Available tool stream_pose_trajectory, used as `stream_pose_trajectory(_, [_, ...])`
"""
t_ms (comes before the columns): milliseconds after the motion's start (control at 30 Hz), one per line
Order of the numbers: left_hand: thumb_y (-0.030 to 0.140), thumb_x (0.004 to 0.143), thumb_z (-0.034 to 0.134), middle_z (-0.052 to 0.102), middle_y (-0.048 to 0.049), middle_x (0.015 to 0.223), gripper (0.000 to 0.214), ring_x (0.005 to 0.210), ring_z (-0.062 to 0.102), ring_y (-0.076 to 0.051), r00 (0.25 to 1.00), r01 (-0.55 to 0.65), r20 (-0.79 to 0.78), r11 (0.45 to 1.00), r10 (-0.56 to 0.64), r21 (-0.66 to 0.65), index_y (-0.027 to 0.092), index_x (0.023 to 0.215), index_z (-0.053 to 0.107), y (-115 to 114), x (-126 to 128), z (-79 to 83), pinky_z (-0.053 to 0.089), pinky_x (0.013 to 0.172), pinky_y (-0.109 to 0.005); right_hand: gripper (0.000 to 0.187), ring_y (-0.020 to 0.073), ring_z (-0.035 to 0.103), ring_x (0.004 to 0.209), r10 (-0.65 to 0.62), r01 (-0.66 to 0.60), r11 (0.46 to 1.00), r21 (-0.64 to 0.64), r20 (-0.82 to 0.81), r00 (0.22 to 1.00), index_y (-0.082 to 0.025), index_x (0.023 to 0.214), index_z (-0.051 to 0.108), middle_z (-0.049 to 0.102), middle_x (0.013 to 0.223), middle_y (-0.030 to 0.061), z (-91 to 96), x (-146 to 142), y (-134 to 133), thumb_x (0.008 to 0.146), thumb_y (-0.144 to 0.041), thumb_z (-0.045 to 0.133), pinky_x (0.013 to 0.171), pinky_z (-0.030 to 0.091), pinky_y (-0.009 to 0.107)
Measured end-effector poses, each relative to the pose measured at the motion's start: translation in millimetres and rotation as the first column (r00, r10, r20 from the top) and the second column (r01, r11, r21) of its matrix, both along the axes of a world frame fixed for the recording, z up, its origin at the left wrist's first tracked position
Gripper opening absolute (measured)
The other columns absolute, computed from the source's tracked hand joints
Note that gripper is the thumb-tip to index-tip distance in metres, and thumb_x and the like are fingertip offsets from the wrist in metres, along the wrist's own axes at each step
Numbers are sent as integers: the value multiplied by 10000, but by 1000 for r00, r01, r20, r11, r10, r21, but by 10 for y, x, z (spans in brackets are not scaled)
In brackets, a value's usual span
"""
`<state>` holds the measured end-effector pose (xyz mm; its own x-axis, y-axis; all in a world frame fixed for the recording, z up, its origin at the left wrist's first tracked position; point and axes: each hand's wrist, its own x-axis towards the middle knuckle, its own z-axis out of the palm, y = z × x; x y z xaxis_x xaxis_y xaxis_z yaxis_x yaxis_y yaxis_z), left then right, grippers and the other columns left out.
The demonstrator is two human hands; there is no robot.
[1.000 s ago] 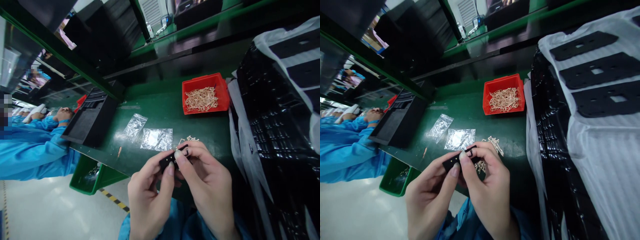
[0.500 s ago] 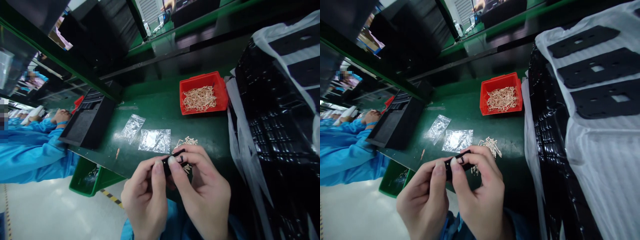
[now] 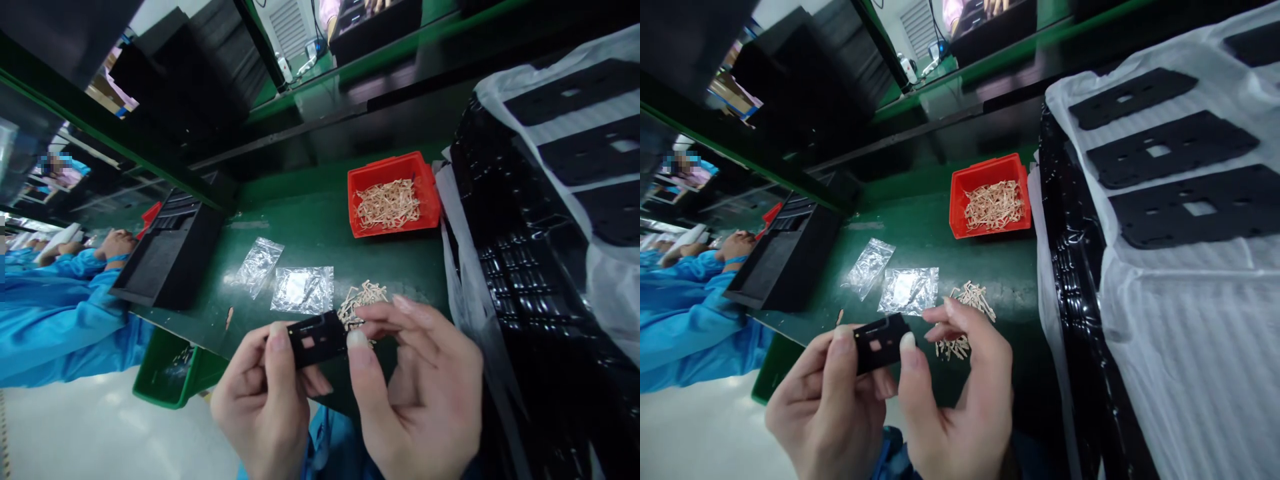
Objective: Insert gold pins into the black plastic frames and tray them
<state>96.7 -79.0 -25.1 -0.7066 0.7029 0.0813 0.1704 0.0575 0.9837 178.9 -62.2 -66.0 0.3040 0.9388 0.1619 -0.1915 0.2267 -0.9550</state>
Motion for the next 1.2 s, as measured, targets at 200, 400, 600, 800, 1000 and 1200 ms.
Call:
stream_pose_trajectory(200, [341, 1014, 699, 672, 18, 463, 240, 351, 593, -95, 989, 111, 97, 994, -109, -10, 194, 833, 755, -36, -75, 62, 476, 379, -123, 130, 139, 717, 880, 270, -272, 962, 17, 53, 961, -257, 932, 671, 717, 911, -12, 56, 121, 66, 985, -140, 649, 754, 597, 254])
stream_pose_trajectory(400, [297, 1037, 662, 721, -11, 541, 259, 456, 654, -117, 981, 147, 125, 989, -149, 25, 186, 836, 782, -61, -33, 118, 541, 487, -169, 128, 109, 694, 835, 283, -283, 959, -3, 35, 958, -264, 923, 665, 691, 861, -32, 51, 128, 63, 1009, -172, 642, 729, 578, 208])
stream_pose_trajectory(600, [346, 1063, 645, 786, -21, 656, 251, 527, 721, -143, 965, 242, 82, 968, -248, 71, 191, 938, 799, -138, -134, 114, 585, 517, -198, 130, 117, 690, 841, 299, -299, 954, 14, 35, 954, -253, 924, 684, 689, 859, -22, 41, 96, 65, 1011, -170, 635, 719, 565, 221])
stream_pose_trajectory(800, [364, 1028, 716, 737, 11, 556, 255, 467, 698, -132, 987, 159, 34, 987, -159, 8, 193, 840, 715, -160, -159, 57, 563, 456, -166, 133, 109, 687, 851, 304, -306, 951, 35, 44, 952, -254, 929, 696, 678, 840, -35, 38, 68, 67, 1012, -169, 637, 724, 555, 210])
stream_pose_trajectory(1000, [374, 1015, 730, 711, 9, 503, 282, 385, 657, -132, 973, 227, 40, 974, -227, 11, 194, 801, 692, -164, -191, 84, 538, 413, -172, 153, 86, 678, 848, 295, -297, 954, 42, 53, 954, -258, 921, 678, 657, 825, -51, 29, 66, 62, 1020, -159, 619, 734, 546, 181])
stream_pose_trajectory(1200, [390, 978, 772, 696, 12, 480, 309, 361, 624, -103, 993, 85, 84, 996, -87, 30, 196, 764, 661, -142, -43, 103, 473, 405, -130, 144, 76, 678, 818, 299, -300, 953, 45, 29, 954, -247, 897, 668, 667, 832, -48, 68, 72, 67, 1014, -172, 626, 726, 555, 165])
